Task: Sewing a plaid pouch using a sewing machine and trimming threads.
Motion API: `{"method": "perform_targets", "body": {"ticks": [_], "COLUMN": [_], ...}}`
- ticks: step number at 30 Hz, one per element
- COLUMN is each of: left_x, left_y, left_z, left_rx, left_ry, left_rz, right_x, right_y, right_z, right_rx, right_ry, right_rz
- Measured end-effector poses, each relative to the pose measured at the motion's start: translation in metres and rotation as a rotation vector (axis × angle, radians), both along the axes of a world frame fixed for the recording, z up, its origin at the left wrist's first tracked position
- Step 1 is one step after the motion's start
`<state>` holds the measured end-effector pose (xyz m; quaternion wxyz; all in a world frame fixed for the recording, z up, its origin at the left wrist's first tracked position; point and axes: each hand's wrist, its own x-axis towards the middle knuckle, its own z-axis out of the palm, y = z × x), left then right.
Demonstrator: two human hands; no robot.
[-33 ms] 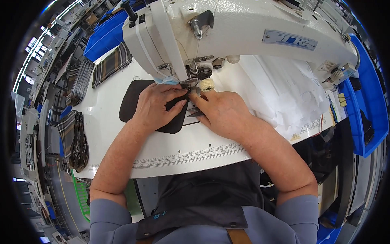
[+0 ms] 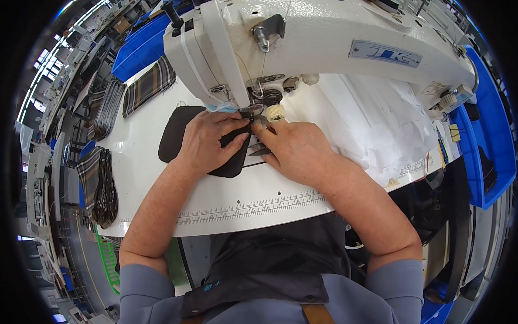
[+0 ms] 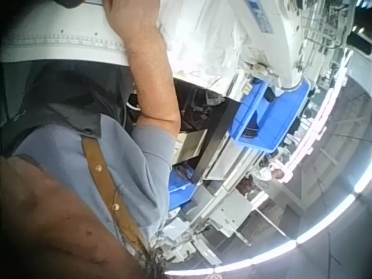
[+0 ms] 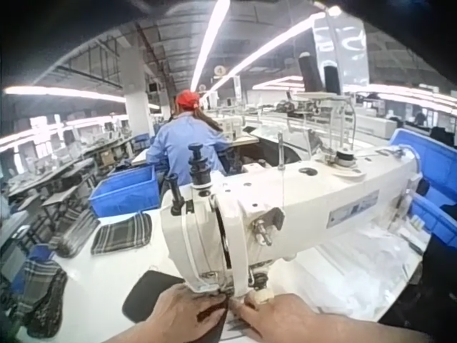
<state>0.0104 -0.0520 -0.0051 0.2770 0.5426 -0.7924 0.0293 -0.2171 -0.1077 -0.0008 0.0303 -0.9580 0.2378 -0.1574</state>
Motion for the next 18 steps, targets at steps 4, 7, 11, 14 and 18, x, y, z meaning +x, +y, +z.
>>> {"method": "perform_targets", "body": {"ticks": [4,7,11,14,18], "left_x": [-0.0042,-0.0077,-0.0088,-0.0073,-0.0071], "left_y": [0.0040,0.0037,0.0011,-0.0009,-0.0023], "left_z": [-0.0034,-0.0043,-0.0044,-0.0070,-0.0066], "left_rx": [0.012,0.005,-0.037,-0.022,-0.024], "left_ry": [0.036,0.044,0.046,0.020,0.019], "left_rz": [0.038,0.068,0.078,0.072,0.079], "right_x": [-0.0004,0.0003,0.0008,0.0004,0.0013], "right_y": [0.0005,0.0012,0.0004,-0.0003,-0.0010], "right_z": [0.0017,0.0029,0.0031,0.0020,0.0014], "right_rx": [-0.001,0.012,0.014,0.002,0.004], "right_ry": [0.006,-0.001,-0.005,-0.011,-0.001], "right_rz": [0.009,0.000,-0.001,-0.001,-0.007]}}
